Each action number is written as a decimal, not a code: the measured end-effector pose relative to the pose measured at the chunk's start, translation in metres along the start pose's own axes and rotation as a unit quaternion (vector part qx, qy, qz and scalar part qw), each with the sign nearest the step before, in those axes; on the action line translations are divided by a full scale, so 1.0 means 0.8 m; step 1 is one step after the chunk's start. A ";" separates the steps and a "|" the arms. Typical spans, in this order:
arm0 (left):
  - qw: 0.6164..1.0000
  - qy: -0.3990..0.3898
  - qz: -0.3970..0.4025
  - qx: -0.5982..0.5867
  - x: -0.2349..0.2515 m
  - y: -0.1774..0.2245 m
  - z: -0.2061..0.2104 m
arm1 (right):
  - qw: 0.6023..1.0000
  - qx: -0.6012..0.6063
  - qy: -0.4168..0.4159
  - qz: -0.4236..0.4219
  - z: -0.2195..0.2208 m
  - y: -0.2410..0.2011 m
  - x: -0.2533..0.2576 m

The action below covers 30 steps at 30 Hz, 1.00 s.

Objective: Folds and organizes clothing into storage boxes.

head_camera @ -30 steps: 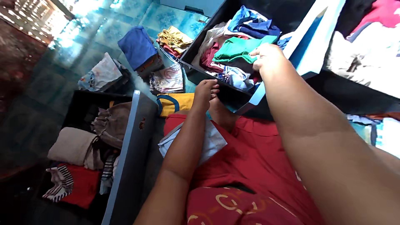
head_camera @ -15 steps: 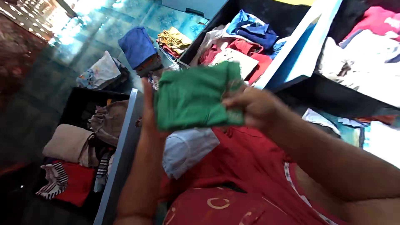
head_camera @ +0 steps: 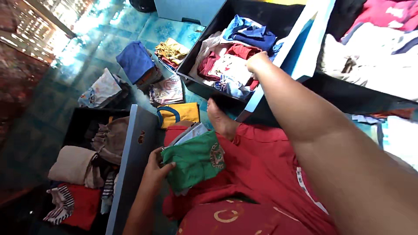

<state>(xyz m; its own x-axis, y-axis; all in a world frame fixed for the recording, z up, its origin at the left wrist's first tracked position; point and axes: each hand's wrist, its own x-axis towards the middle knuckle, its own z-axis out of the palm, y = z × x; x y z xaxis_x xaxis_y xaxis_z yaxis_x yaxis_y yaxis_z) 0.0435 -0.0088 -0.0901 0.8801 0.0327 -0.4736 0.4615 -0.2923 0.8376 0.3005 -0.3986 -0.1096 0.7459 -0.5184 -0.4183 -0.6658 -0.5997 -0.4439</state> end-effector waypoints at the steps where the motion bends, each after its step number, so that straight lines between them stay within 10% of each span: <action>1: 0.999 0.007 0.007 0.052 0.000 0.005 -0.006 | 1.000 0.001 0.007 0.028 0.005 -0.002 0.003; 8: 0.992 0.013 0.072 0.104 0.021 0.036 -0.042 | 0.971 0.207 0.076 0.090 0.032 0.008 0.023; 12: 0.980 0.046 0.188 0.051 0.083 0.013 -0.047 | 0.883 0.446 -0.065 0.131 0.013 -0.004 -0.021; 17: 0.772 0.298 0.432 0.358 0.153 -0.064 -0.066 | 0.856 0.516 -0.016 0.015 0.027 -0.009 0.040; 24: 0.790 0.246 0.347 0.442 0.147 -0.058 -0.089 | 0.898 0.399 -0.114 -0.149 -0.060 -0.097 -0.025; 30: 0.837 0.277 0.216 0.419 0.130 -0.042 -0.130 | 0.807 0.399 -0.300 -0.315 -0.083 -0.099 -0.093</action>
<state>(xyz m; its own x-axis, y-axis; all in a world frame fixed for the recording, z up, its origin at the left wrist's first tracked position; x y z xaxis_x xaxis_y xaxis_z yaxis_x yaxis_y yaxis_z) 0.1316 0.1037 -0.1390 0.9684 0.1216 0.2178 0.0515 -0.9519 0.3022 0.2987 -0.3532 0.0093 0.9565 0.2693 -0.1119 -0.1379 0.0795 -0.9873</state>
